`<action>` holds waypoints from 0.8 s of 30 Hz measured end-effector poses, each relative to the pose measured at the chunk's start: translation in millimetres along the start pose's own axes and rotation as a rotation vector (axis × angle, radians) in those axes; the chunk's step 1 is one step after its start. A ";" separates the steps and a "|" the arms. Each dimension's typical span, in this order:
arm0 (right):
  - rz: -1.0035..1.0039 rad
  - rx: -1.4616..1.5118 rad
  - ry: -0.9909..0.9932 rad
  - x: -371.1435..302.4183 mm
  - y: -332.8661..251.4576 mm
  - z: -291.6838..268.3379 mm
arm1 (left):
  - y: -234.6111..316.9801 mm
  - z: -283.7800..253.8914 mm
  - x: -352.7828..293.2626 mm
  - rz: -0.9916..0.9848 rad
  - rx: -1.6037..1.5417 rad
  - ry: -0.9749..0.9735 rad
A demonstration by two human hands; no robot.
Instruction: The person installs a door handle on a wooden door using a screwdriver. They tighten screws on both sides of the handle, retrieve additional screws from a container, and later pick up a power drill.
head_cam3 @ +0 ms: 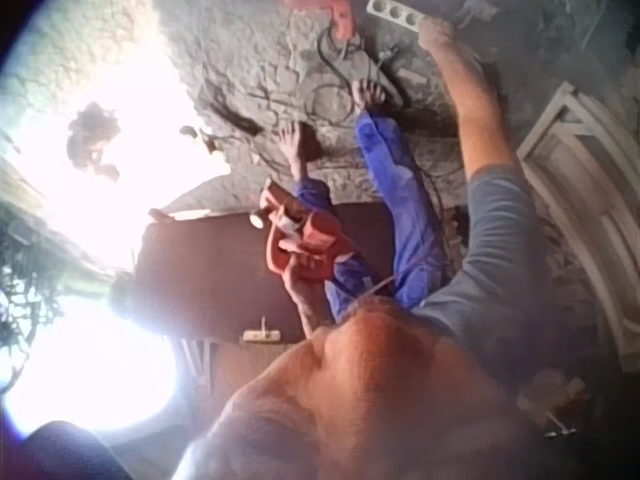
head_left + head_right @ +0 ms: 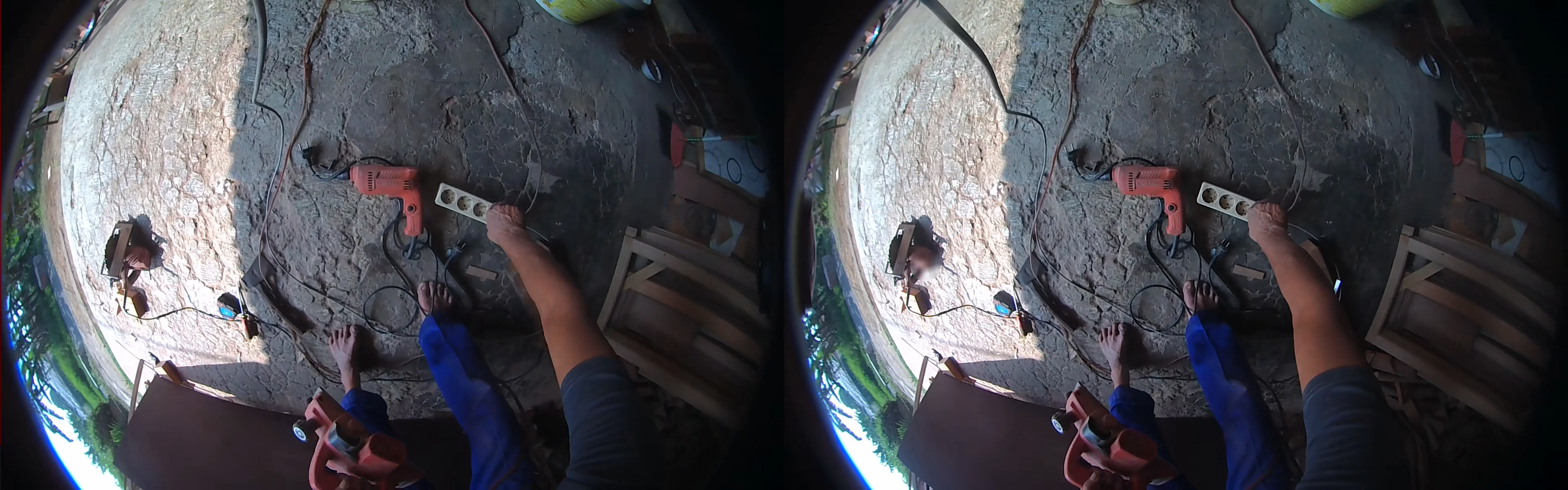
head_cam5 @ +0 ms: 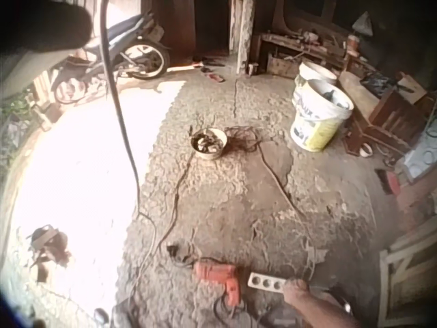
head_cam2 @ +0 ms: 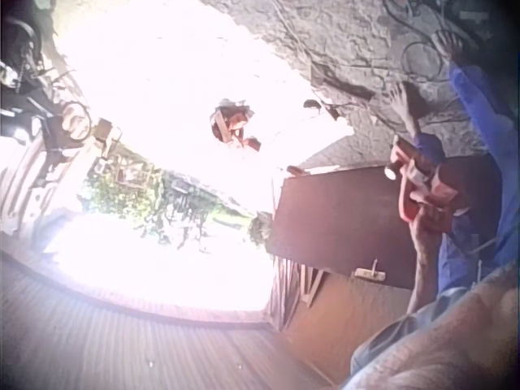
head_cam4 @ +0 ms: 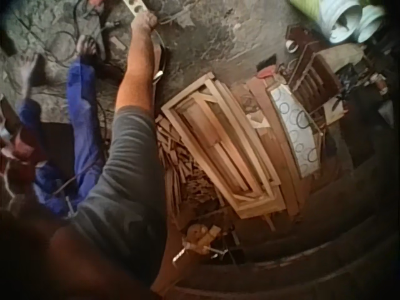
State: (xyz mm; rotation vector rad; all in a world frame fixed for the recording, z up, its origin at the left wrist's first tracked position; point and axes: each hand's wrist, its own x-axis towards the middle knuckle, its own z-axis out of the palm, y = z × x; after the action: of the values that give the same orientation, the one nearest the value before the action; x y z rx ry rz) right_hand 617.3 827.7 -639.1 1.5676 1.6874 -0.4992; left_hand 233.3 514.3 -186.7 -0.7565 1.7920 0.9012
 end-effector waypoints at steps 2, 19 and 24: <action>-0.018 0.051 -0.042 -12.9 -6.7 -25.7 | -2.3 -0.2 -2.4 -0.011 -0.028 0.002; -0.355 0.436 0.187 -148.1 1.7 -127.1 | 31.0 5.1 -47.1 0.153 -0.108 -0.257; -0.949 1.061 -0.698 -421.5 -93.0 -201.0 | 63.5 -25.4 -72.5 0.196 -0.359 -0.382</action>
State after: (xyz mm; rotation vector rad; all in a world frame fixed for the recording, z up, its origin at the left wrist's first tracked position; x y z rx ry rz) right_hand 454.2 678.9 -217.2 0.7991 1.5174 -2.3909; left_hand 195.3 534.3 -96.7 -0.5838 1.3971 1.4211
